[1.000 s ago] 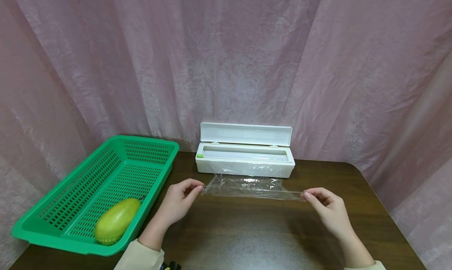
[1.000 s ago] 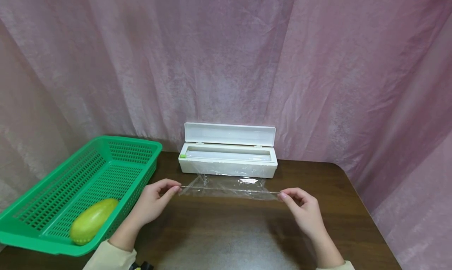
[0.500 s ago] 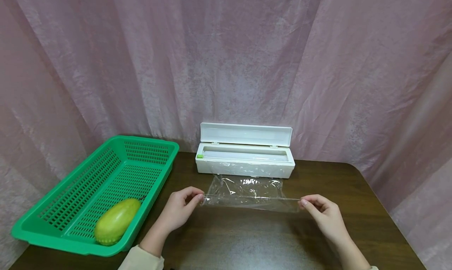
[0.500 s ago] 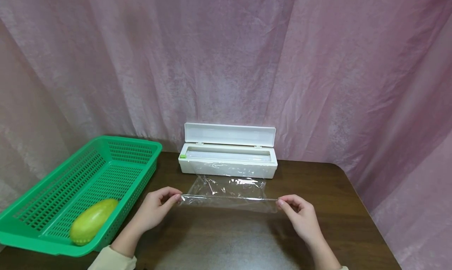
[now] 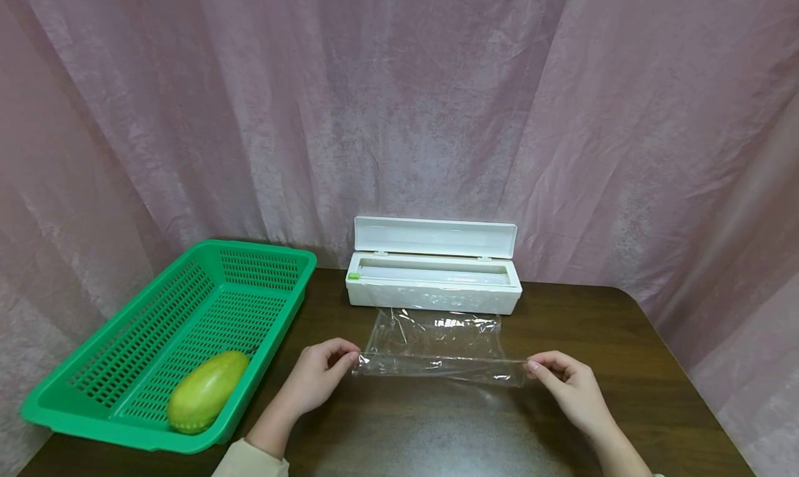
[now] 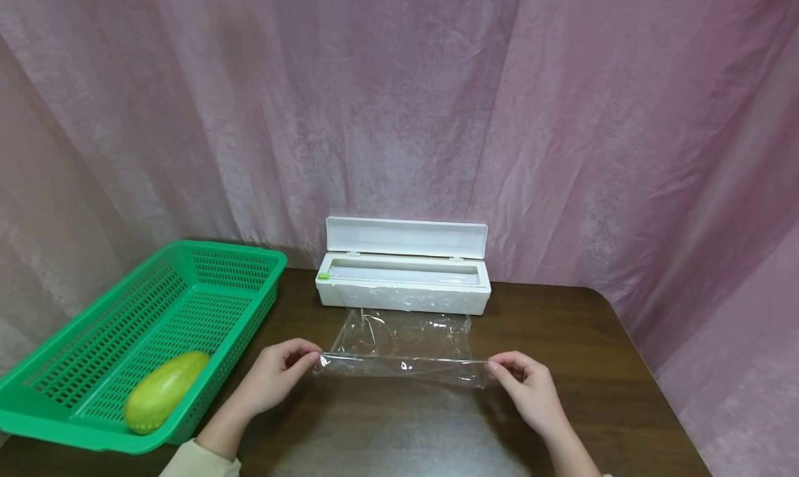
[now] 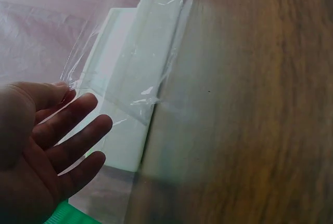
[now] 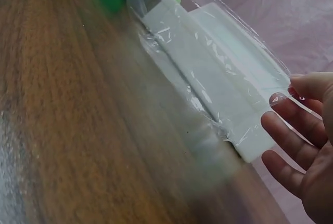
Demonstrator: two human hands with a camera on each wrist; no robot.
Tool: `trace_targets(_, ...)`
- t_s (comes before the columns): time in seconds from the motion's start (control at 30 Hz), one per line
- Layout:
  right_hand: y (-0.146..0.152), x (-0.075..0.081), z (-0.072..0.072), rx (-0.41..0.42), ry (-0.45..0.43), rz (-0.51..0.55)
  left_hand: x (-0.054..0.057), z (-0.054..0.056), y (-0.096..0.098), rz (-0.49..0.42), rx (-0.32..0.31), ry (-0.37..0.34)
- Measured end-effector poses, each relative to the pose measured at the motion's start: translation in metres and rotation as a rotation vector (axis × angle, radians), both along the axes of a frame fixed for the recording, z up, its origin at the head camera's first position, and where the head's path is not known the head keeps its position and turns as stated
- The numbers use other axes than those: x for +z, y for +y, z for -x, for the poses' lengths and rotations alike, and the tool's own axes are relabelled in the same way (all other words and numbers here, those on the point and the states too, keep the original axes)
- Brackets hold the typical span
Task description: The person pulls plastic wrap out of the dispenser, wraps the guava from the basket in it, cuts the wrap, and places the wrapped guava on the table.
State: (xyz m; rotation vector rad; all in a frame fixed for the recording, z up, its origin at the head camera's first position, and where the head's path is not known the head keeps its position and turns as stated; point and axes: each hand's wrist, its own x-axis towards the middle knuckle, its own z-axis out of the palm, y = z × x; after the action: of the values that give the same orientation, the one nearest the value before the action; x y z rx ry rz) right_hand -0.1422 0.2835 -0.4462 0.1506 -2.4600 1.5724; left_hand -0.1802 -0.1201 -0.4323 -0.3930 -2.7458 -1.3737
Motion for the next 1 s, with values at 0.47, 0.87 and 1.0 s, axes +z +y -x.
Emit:
trace_targets(0.47, 0.003, -0.005, -0.008, 0.117, -0.073, -0.016, -0.013, -0.003, -0.007, 0.023, -0.096, -0.087)
trace_targets(0.87, 0.013, -0.02, -0.006, 0.309, -0.286, 0.047, -0.018, -0.004, -0.017, 0.001, -0.252, -0.154)
trace_targets(1.0, 0.013, -0.027, -0.004, 0.398, -0.285, 0.101, -0.017, -0.004, -0.018, 0.0, -0.28, -0.174)
